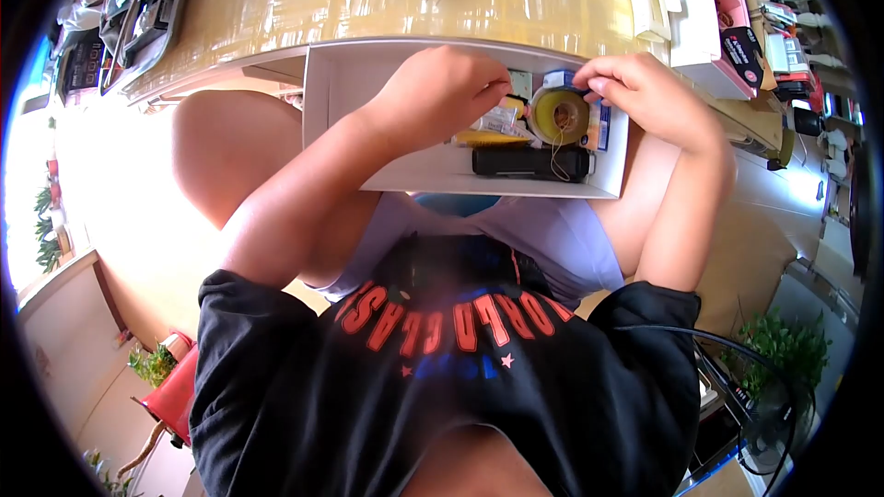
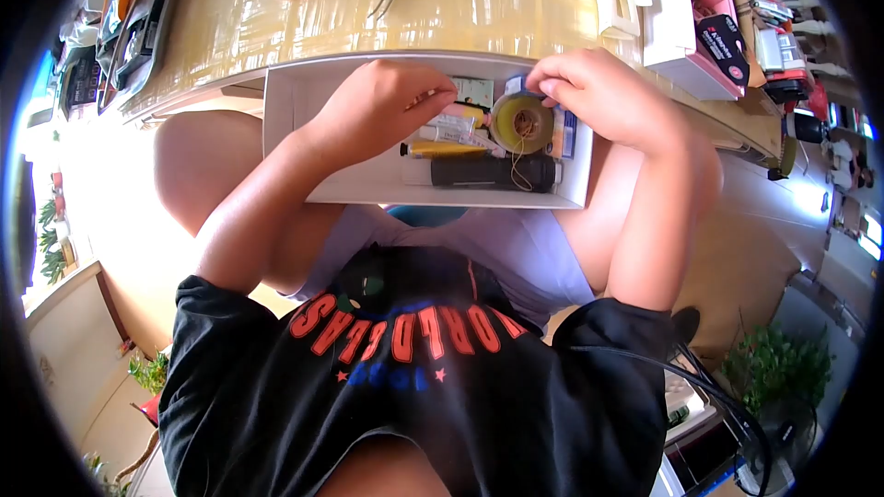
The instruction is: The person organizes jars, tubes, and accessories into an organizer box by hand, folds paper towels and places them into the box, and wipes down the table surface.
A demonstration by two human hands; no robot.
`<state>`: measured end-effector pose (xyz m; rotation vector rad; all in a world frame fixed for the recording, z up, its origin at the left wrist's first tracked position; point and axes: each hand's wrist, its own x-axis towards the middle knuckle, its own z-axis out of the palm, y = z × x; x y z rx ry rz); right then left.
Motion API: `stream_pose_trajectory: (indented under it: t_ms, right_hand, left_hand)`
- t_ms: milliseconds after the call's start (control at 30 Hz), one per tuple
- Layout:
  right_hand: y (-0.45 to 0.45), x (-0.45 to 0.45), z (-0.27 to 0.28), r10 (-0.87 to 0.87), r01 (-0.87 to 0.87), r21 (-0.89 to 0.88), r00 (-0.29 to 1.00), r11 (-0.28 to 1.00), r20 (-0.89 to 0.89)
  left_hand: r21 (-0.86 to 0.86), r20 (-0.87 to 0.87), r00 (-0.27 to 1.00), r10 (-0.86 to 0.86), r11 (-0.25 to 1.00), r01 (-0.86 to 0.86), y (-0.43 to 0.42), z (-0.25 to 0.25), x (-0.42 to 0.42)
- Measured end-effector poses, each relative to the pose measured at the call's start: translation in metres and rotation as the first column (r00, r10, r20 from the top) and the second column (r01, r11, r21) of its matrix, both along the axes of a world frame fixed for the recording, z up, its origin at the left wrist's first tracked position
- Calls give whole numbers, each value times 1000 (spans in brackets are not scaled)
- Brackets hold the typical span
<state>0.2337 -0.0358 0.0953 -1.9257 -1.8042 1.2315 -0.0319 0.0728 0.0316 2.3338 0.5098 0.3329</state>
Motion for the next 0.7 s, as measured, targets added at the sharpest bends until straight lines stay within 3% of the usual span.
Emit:
stream_pose_trajectory:
  t_ms: [33, 67, 167, 200, 300, 433, 533, 700]
  right_hand:
    - [4, -5, -1, -76, 77, 21, 996, 997, -40]
    - [8, -7, -4, -85, 95, 98, 991, 991, -101]
    - [19, -26, 2, -136, 175, 233, 975, 957, -175]
    - [23, -30, 1, -157, 203, 281, 971, 938, -179]
    - [35, -34, -19, -162, 196, 578, 981, 792, -111]
    - [44, -45, -25, -157, 162, 617, 986, 770, -64]
    - [45, -45, -28, -140, 138, 626, 989, 767, -46]
    - [44, -39, -35, -220, 282, 598, 959, 750, -176]
  left_hand:
    - [18, -1, 1000, 22, 1000, -22, 0, 3, 0]
    - [74, 103, 993, 60, 995, -68, -1, 5, 0]
    - [-72, 155, 937, 313, 949, -305, -2, 16, 2]
    - [-43, 210, 912, 351, 936, -350, 2, 14, 2]
    - [148, 349, 818, 457, 835, -530, 21, 11, 4]
    - [405, 379, 776, 504, 663, -629, 44, 4, 3]
    - [323, 225, 842, 490, 778, -539, 57, -3, -5]
    - [234, 213, 876, 432, 848, -475, 57, 4, -12]
